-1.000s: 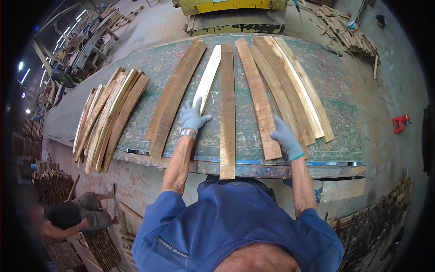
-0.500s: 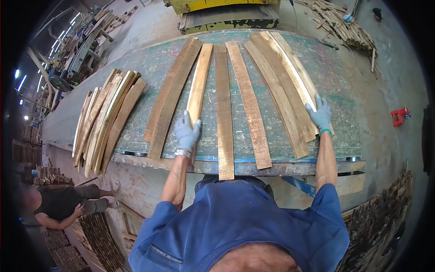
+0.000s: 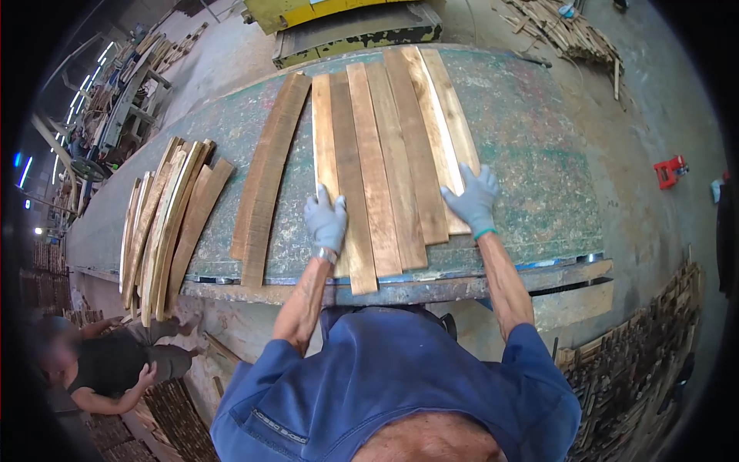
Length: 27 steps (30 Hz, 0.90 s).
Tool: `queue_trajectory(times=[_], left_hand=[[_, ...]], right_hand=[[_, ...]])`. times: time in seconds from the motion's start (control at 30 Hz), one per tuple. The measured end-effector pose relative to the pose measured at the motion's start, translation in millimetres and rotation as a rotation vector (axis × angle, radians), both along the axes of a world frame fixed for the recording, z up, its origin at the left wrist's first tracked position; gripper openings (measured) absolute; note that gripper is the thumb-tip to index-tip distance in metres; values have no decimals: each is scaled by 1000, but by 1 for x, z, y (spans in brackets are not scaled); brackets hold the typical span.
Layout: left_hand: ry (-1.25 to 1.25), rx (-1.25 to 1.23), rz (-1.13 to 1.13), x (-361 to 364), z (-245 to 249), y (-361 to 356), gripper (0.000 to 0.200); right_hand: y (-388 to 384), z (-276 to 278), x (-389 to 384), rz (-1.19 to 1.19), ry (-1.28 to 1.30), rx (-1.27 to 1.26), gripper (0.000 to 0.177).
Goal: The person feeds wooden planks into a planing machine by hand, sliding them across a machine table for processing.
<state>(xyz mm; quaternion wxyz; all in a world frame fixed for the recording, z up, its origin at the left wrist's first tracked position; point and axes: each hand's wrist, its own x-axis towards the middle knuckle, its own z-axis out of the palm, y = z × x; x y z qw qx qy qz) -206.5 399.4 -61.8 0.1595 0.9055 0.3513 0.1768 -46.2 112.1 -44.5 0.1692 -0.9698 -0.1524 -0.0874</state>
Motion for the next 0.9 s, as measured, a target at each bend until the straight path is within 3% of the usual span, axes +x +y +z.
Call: queue_trajectory(times=[0.23,0.4,0.47,0.6,0.67,0.77,0.9], left_hand=[[-2,-58,28,22,15,53,63],[-10,-72,-47,29,2,123,64],[35,-21,-158,11,34,101,77],[421,-92,-473,-66,75,21,114],[552,48,-467,-76,62,-1,111],[369,225,-457,-63,34,11,106],[408,188,-498,-24,49,34,97]], right_hand=[[62,30,36,9,136,20,75],[107,12,50,96,73,2,71],[102,14,45,170,103,16,82],[59,25,-30,397,88,-135,106],[58,10,-36,419,35,-116,107],[75,-2,-18,391,11,-52,100],[85,-8,4,456,-59,-92,101]])
